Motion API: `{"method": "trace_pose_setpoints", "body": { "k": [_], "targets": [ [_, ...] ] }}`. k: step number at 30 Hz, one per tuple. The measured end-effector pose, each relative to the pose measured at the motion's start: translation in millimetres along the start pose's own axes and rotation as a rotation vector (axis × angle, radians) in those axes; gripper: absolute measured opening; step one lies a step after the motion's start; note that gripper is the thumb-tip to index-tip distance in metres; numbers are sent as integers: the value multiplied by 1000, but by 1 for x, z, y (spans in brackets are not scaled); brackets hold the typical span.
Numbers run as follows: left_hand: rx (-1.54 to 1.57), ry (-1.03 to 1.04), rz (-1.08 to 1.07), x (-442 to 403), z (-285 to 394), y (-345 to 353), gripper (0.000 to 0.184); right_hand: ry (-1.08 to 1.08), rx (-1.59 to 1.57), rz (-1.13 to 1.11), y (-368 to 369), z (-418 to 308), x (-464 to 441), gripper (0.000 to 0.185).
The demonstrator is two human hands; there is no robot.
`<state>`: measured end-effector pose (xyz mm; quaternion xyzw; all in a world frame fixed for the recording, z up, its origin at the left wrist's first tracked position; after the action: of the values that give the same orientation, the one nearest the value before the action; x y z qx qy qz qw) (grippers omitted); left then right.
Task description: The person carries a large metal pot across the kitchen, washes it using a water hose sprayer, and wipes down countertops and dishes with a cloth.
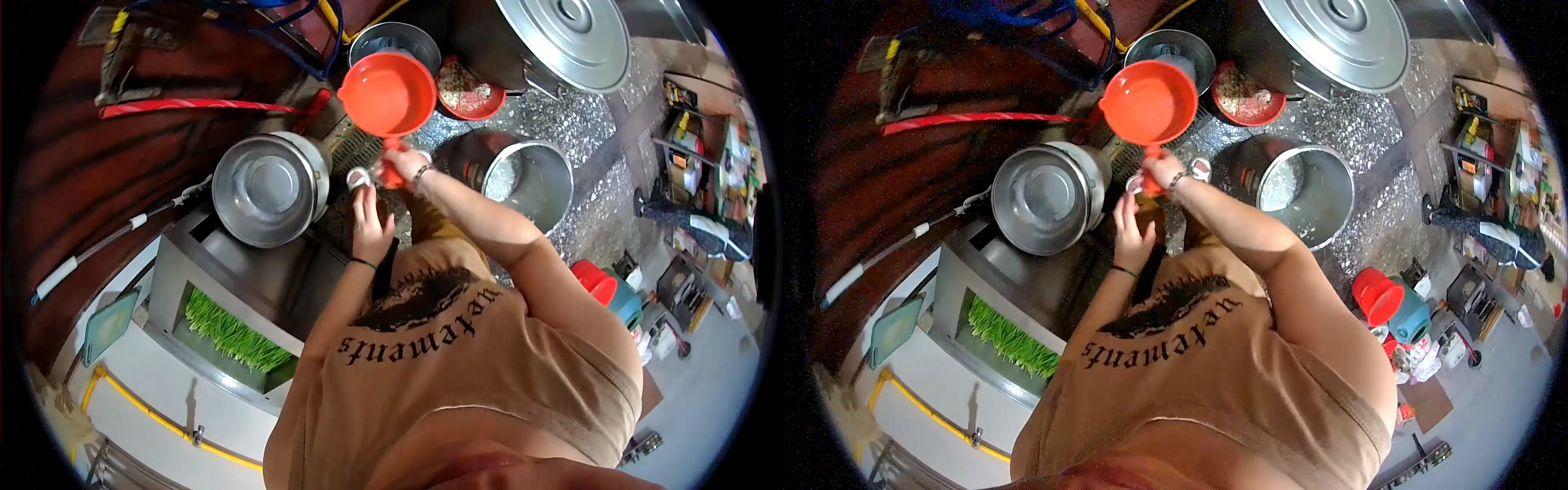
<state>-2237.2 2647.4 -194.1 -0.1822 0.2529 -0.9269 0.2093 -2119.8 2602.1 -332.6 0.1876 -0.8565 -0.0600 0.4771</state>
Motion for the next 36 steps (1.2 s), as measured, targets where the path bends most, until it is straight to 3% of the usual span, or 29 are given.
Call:
{"method": "trace_pose_setpoints", "body": {
  "k": [2, 4, 6, 8, 9, 12, 14, 15, 16, 19, 21, 26, 30, 36],
  "targets": [
    [-187, 22, -111, 3, -44, 41, 68, -59, 211, 162, -51, -27, -67, 33],
    [-366, -168, -355, 20, -125, 93, 66, -86, 358, 224, -70, -61, -125, 37],
    [-478, -245, -575, 30, -181, 128, 64, -68, 803, 434, -94, -99, -169, 45],
    [-548, -231, -652, 23, -214, 148, 62, -53, 1038, 522, -117, -93, -258, 50],
    [-610, -214, -711, 20, -232, 160, 60, 114, 1024, 467, -124, -82, -281, 58],
    [-693, -145, -741, 4, -262, 185, 58, -11, 1149, 483, -142, -58, -391, 56],
    [-657, -201, -755, -5, -273, 192, 57, -1, 1382, 363, -180, 12, -518, 55],
    [-672, -149, -729, -13, -270, 195, 57, -62, 1389, 417, -170, -5, -494, 46],
    [-687, -95, -698, -17, -270, 195, 57, 145, 1082, 601, -160, -33, -431, 45],
    [-685, -96, -701, -19, -273, 201, 55, 291, 1045, 557, -172, -19, -457, 48],
    [-678, -79, -716, -22, -271, 206, 53, 196, 1192, 373, -166, -16, -483, 54],
    [-665, -57, -647, -30, -269, 205, 49, 193, 1300, 506, -155, -19, -493, 58],
    [-672, -24, -619, -33, -267, 203, 47, 155, 1196, 565, -145, -12, -508, 46],
    [-664, -38, -620, -32, -272, 199, 47, 126, 1365, 306, -132, 23, -564, 37]
  ]
}}
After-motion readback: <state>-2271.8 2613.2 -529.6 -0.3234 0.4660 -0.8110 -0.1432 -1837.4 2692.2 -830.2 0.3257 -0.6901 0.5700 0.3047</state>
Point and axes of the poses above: each hand's wrist, its own x-axis away from the middle knuckle, its own y-axis out of the palm, z = x × y, the point moved 9 cm from there along -x, towards the middle knuckle, and after that the axes turned 5 degrees about z, right-handed, at the moved point
